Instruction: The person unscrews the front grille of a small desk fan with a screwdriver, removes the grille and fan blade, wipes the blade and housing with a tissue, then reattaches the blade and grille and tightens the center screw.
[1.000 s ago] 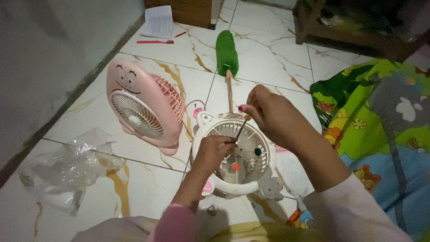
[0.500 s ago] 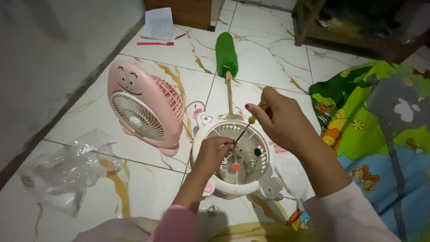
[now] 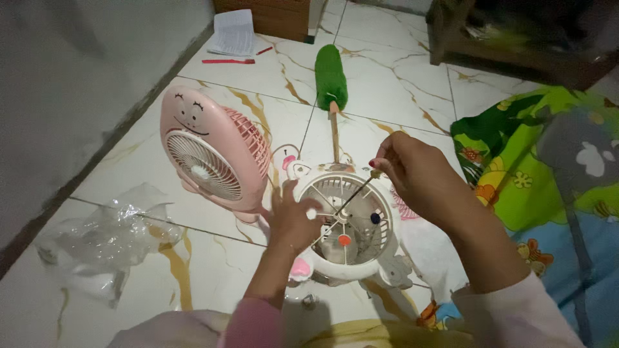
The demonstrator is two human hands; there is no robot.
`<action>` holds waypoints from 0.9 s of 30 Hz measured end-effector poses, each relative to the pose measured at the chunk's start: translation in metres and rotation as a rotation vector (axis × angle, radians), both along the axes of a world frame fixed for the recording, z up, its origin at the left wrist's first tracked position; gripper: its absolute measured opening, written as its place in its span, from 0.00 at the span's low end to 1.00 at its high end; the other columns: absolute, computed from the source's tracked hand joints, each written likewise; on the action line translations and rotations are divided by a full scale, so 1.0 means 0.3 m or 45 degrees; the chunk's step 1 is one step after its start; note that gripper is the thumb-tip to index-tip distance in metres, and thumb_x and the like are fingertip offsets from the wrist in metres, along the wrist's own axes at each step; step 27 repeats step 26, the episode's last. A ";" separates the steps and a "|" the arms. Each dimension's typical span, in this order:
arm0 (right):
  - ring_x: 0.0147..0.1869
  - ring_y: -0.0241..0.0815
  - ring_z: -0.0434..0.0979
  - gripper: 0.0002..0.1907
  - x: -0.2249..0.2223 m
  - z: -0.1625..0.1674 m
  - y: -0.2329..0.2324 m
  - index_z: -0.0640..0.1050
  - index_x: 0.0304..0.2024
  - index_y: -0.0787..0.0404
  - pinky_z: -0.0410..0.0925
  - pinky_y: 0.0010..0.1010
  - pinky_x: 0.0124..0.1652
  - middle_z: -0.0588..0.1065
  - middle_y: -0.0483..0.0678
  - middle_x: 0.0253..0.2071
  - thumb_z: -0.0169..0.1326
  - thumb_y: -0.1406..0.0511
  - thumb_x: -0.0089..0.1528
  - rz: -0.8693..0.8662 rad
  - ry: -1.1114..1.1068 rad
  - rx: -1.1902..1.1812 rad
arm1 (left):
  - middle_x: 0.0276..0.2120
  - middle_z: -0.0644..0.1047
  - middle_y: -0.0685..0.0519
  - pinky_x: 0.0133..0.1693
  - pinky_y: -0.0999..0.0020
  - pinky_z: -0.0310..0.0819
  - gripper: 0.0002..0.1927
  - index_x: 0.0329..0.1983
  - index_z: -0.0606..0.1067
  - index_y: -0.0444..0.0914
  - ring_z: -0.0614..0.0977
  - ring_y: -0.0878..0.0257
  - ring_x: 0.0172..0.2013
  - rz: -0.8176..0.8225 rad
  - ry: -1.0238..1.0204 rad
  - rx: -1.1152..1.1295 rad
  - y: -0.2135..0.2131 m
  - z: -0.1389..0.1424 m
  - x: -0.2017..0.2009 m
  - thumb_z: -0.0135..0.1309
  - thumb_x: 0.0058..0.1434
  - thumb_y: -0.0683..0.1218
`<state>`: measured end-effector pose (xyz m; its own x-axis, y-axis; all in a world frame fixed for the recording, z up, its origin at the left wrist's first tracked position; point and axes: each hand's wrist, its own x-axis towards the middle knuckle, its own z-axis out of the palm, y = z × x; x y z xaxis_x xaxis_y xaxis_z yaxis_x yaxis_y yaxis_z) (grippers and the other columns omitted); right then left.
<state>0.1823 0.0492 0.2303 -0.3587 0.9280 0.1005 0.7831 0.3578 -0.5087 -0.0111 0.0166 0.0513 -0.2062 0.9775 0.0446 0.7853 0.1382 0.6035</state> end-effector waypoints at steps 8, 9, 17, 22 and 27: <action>0.47 0.47 0.81 0.12 0.022 0.014 0.005 0.72 0.51 0.63 0.72 0.36 0.44 0.77 0.56 0.45 0.46 0.63 0.67 0.154 0.076 -0.031 | 0.72 0.59 0.49 0.63 0.49 0.65 0.07 0.31 0.86 0.52 0.62 0.45 0.67 -0.065 -0.119 0.144 -0.002 -0.081 0.004 0.65 0.49 0.46; 0.45 0.48 0.82 0.12 0.013 0.020 -0.003 0.73 0.47 0.63 0.72 0.38 0.43 0.80 0.55 0.41 0.45 0.63 0.67 0.098 0.094 -0.062 | 0.72 0.59 0.49 0.62 0.48 0.64 0.07 0.31 0.87 0.52 0.61 0.45 0.67 -0.065 -0.107 0.118 -0.002 -0.085 0.009 0.65 0.49 0.47; 0.44 0.54 0.81 0.16 -0.042 0.061 -0.024 0.74 0.47 0.62 0.71 0.42 0.44 0.77 0.57 0.44 0.49 0.56 0.69 -0.156 -0.417 -0.058 | 0.72 0.58 0.48 0.62 0.45 0.61 0.07 0.32 0.87 0.53 0.56 0.43 0.70 -0.070 -0.090 0.132 0.008 -0.077 0.011 0.65 0.50 0.47; 0.44 0.54 0.80 0.15 0.015 0.047 -0.001 0.75 0.46 0.66 0.72 0.40 0.43 0.77 0.60 0.44 0.46 0.61 0.66 0.272 -0.047 0.124 | 0.71 0.59 0.47 0.65 0.44 0.58 0.04 0.30 0.88 0.51 0.56 0.43 0.70 -0.070 -0.069 0.171 0.005 -0.078 0.016 0.67 0.51 0.48; 0.45 0.55 0.81 0.17 -0.026 0.036 -0.012 0.77 0.45 0.61 0.72 0.41 0.45 0.80 0.58 0.40 0.50 0.54 0.67 -0.066 -0.384 0.044 | 0.72 0.59 0.49 0.63 0.45 0.60 0.05 0.30 0.87 0.51 0.56 0.44 0.71 -0.058 -0.084 0.165 -0.001 -0.078 0.015 0.67 0.50 0.47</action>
